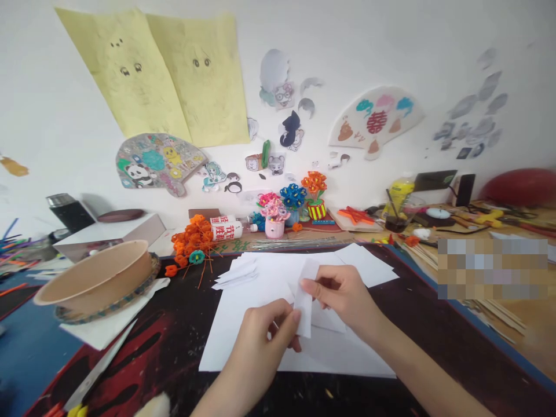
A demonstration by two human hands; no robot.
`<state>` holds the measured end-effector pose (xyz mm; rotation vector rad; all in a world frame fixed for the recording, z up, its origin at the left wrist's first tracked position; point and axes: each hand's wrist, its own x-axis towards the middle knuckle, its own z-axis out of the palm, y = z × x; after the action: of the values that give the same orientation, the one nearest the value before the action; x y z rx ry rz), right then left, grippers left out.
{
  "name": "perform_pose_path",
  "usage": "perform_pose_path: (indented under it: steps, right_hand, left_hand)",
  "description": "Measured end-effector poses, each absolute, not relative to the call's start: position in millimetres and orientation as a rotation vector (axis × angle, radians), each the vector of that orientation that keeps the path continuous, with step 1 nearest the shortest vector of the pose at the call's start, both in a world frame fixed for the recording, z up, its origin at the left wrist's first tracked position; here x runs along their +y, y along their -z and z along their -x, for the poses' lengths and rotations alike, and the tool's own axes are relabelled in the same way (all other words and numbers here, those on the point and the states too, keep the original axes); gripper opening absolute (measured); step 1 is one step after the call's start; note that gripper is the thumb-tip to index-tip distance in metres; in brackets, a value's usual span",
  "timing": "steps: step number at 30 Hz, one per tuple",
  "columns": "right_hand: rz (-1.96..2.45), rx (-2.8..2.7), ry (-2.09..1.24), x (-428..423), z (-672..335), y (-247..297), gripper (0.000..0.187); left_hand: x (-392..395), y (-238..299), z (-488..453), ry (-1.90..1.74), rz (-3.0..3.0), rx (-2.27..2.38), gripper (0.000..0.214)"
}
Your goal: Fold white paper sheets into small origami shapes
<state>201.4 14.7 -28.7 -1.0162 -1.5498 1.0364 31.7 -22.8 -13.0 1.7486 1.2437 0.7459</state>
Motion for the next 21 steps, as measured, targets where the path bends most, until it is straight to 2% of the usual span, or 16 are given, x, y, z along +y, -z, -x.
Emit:
perform_pose_path:
  steps: [8,13,21]
  right_hand:
    - [1.045,-1.508,-1.018,17,-204,27,0.043]
    - [1.046,-1.492,-0.972,18,-206,27,0.044]
    - [1.052,-1.604,-1.091,18,-206,24,0.044]
  left_hand:
    - [-27,15,-32,-0.77,-1.802,1.287,0.039]
    - [-28,15,-33,-0.77,-1.851,1.279,0.033]
    - [-19,9,-19,-0.664,-1.857,1.206,0.032]
